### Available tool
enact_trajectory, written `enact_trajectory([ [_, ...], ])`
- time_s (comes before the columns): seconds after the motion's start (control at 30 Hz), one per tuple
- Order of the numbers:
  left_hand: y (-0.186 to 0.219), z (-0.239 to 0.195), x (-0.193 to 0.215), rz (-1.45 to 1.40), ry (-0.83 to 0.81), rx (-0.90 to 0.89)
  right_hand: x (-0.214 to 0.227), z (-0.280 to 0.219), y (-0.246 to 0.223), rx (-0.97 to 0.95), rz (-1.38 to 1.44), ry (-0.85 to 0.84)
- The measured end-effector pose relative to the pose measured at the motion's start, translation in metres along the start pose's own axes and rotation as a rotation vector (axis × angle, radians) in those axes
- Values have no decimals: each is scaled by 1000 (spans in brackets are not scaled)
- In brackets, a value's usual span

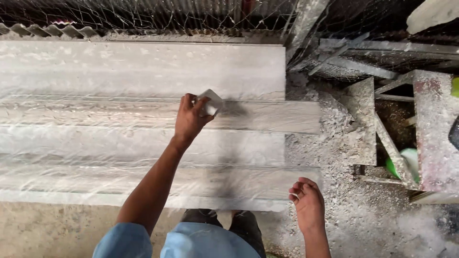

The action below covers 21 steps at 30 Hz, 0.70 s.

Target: Preparing and layering fiberglass strands onto an architectural mold and applying a liquid mixture to saturate them.

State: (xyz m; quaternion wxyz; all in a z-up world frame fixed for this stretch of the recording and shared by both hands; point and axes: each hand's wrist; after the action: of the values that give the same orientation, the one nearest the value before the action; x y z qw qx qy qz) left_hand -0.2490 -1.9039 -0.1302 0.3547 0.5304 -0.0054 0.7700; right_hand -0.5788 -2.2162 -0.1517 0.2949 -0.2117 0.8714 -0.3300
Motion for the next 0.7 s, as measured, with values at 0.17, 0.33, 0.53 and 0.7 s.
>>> enact_trajectory([
  [0.17, 67, 10, -43, -10, 46, 26, 26, 27, -33, -6, -12, -3],
  [0.33, 129, 22, -65, 26, 12, -39, 47, 31, -39, -46, 18, -31],
  [0.53, 176, 34, -111, 36, -71, -107, 61, 30, -61, -51, 5, -41],
  [0.7, 210, 37, -140, 24, -90, -128, 84, 33, -61, -41, 15, 1],
])
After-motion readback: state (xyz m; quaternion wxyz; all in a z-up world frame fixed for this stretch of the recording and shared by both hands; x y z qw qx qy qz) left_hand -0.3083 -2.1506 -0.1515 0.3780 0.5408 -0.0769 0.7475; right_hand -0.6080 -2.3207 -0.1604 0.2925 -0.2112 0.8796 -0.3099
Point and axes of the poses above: each hand's wrist, its own z-axis towards the middle knuckle, its own x-axis out of the back of the hand, y = z × x, and after that the axes turned 2 degrees about z, right-handed
